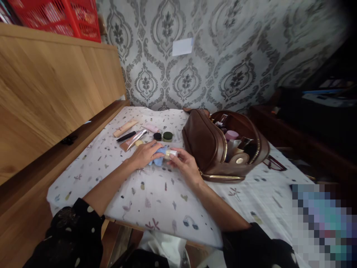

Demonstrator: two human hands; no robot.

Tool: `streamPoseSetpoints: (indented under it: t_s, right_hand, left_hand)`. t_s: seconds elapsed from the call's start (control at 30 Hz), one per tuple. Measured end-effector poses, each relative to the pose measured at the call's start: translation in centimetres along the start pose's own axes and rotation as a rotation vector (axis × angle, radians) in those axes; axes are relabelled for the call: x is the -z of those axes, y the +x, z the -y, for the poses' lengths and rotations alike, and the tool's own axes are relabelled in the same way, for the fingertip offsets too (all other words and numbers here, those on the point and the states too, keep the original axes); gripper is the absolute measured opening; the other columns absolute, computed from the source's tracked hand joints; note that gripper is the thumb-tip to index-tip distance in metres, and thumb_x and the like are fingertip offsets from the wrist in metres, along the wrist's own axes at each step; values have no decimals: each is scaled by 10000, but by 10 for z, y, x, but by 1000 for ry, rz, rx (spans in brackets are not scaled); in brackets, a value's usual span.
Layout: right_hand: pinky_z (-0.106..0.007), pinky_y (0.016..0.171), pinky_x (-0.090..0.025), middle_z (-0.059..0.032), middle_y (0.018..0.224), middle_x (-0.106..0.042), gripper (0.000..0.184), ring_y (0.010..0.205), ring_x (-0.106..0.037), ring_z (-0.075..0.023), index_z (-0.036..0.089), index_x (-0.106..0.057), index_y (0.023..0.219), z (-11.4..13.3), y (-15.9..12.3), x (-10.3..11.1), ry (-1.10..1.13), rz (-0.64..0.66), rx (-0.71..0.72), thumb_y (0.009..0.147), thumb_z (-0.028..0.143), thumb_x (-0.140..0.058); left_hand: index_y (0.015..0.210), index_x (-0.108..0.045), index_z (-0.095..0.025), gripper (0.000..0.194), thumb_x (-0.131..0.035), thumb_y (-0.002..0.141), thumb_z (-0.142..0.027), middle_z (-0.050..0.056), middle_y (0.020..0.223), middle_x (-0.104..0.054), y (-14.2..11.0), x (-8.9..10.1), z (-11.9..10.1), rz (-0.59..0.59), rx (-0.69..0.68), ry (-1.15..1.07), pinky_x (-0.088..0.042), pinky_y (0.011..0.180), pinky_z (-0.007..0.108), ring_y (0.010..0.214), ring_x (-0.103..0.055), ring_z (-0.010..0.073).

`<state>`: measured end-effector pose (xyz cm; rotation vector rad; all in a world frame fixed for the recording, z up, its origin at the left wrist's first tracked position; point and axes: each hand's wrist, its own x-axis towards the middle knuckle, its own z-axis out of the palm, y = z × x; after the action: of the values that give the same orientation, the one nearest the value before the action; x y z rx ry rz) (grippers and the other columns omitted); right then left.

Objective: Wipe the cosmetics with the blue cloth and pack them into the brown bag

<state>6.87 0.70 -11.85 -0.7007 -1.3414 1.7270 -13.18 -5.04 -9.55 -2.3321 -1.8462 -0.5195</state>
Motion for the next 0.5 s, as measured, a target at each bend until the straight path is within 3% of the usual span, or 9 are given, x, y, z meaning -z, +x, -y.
streamPoseSetpoints:
  t_s: [0.1,0.17,0.3,0.5]
  right_hand:
    - [-284,561,-533,-20,860,-715,575,646,-686,-169,206,-663,1035,2,0,0,0,40,-8,580,473,-893]
    - [-278,557,-533,-21,854,-717,571,654,-690,-170,204,-658,1035,3,0,0,-16,57,-14,584,469,-888]
    - [-266,518,-507,-3,765,-693,550,627,-663,-167,200,-660,974,6,-1,0,-81,62,-6,586,526,-872]
    - [-296,562,-508,-11,690,-657,518,595,-601,-160,193,-635,746,7,0,1,-213,1,55,596,652,-824]
  left_hand:
    - [1170,-592,-209,375,-372,1050,-488,55,1066,-644,0,-1,0,-44,12,-71,-437,704,272,898,-645,192]
    - [1032,-607,-191,382,-340,1061,-464,41,957,-639,2,-1,0,-91,31,-133,-418,696,268,829,-620,173]
    - [776,-499,-186,409,-330,1063,-421,-5,721,-550,5,-2,1,-184,93,-250,-377,665,260,674,-518,134]
    - [754,-467,-191,374,-370,1056,-391,-27,649,-499,5,-7,3,-282,141,-251,-374,632,251,606,-477,123]
